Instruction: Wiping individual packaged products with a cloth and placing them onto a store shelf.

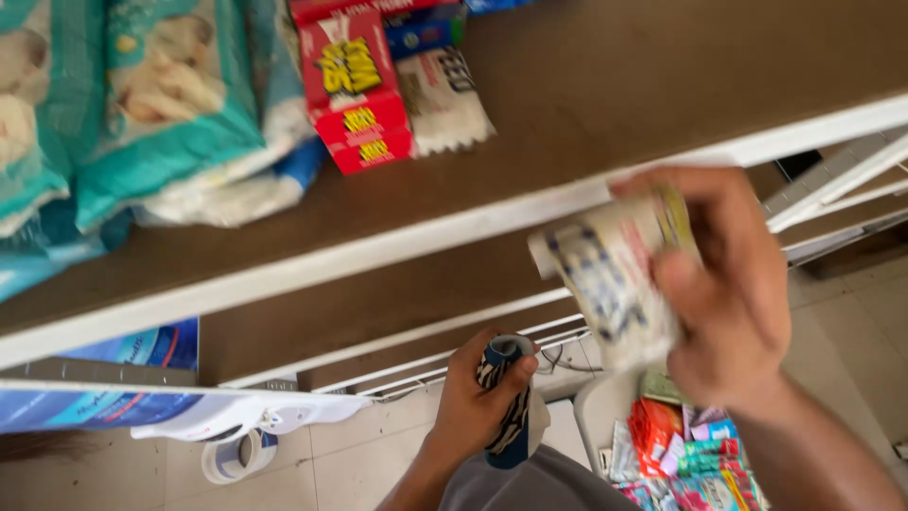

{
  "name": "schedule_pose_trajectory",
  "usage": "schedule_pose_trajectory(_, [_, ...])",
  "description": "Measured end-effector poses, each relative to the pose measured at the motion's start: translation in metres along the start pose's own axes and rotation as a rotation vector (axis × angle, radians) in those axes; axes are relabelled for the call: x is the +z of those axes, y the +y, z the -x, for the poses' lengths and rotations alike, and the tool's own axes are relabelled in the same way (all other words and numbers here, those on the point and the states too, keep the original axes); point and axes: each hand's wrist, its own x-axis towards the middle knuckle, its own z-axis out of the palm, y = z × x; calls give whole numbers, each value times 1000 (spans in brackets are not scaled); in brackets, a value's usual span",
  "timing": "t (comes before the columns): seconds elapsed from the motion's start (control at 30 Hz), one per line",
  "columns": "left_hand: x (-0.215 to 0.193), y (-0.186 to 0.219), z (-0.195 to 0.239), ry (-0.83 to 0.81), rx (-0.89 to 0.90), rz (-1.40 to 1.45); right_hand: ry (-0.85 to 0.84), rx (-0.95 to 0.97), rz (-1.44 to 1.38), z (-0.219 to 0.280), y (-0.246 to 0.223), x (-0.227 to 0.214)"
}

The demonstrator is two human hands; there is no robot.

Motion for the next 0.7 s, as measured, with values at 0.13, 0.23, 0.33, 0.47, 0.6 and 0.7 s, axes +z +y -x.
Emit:
schedule_pose_trajectory(0.13, [-31,-3,-30,18,-65,-32,-49,-34,0,-96,-15,36])
schedule_pose_trajectory(0.23, [-49,-7,-48,11,-71,-28,-101,-10,18,-136,-5,50])
schedule_pose_trajectory(0.33, [-62,-10,-62,-27,-78,-100,-152,-232,343,-156,11,57])
schedule_pose_trajectory(0.47, [-71,-19,-75,-239,54,-153,-202,58,-61,-173,20,66])
schedule_pose_trajectory(0.6, [-73,-24,-88,-451,-28,-169,-145,203,-35,-181,35,73])
schedule_pose_trajectory(0.7, [-74,-24,-94,-527,-132,-258,-189,40,278,-176,58,70])
